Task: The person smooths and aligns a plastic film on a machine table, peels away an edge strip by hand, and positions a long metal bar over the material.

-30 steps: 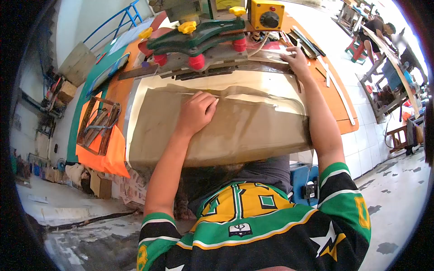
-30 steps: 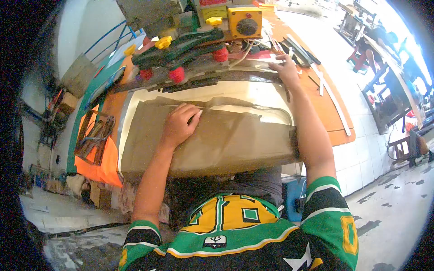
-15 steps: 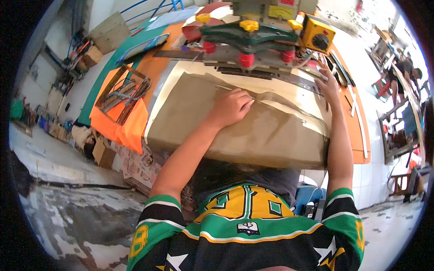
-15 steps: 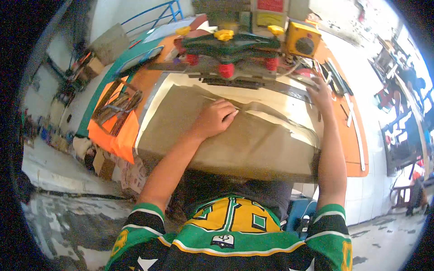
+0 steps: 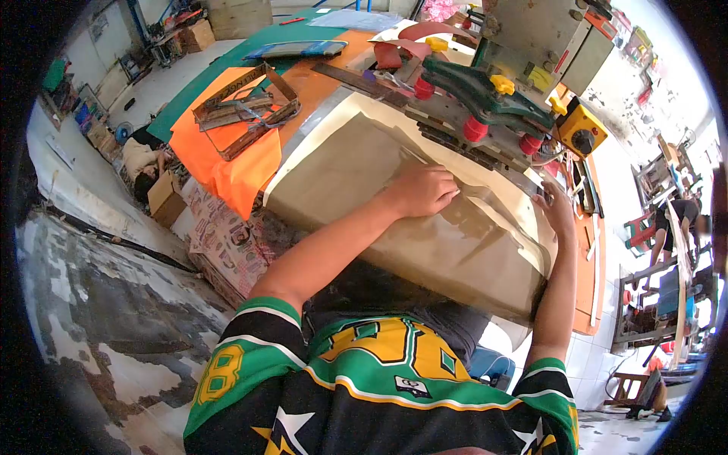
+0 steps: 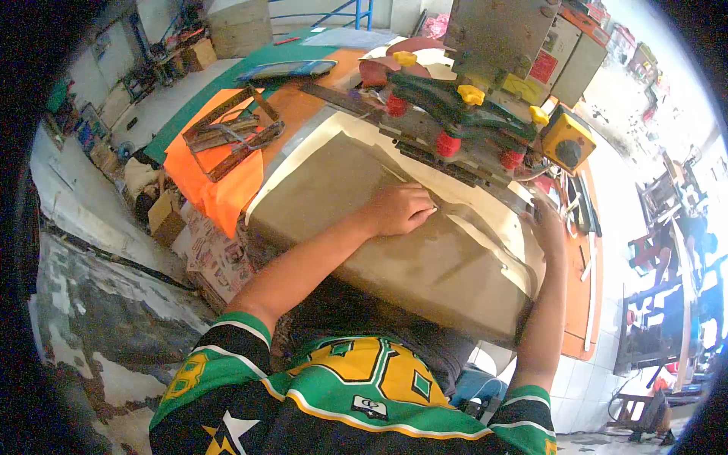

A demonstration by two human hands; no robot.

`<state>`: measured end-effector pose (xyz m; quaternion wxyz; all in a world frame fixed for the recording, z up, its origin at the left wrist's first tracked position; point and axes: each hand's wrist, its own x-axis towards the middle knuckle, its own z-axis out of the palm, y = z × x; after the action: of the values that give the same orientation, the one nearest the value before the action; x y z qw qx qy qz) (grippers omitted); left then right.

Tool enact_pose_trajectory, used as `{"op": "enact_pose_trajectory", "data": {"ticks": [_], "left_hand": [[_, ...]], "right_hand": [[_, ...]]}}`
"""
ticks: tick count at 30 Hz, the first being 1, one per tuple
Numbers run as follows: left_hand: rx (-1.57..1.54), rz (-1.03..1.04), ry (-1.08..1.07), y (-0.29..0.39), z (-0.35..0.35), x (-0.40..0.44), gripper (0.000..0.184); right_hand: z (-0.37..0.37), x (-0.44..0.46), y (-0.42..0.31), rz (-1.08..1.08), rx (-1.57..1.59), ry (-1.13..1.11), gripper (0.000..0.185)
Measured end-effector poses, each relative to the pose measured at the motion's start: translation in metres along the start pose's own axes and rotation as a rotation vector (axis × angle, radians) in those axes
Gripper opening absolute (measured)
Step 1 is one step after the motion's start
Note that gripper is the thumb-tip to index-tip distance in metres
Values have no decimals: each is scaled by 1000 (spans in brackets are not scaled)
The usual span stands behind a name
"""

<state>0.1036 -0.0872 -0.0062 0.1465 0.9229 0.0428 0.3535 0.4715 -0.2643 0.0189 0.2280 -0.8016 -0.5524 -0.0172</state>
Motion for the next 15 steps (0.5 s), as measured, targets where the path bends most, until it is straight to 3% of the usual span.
{"op": "enact_pose_trajectory", "data": {"ticks": [15], "left_hand": [[-43, 0, 7, 0, 0, 1, 13]], "right_hand": [[-8, -3, -6, 13, 119, -102, 53]]}}
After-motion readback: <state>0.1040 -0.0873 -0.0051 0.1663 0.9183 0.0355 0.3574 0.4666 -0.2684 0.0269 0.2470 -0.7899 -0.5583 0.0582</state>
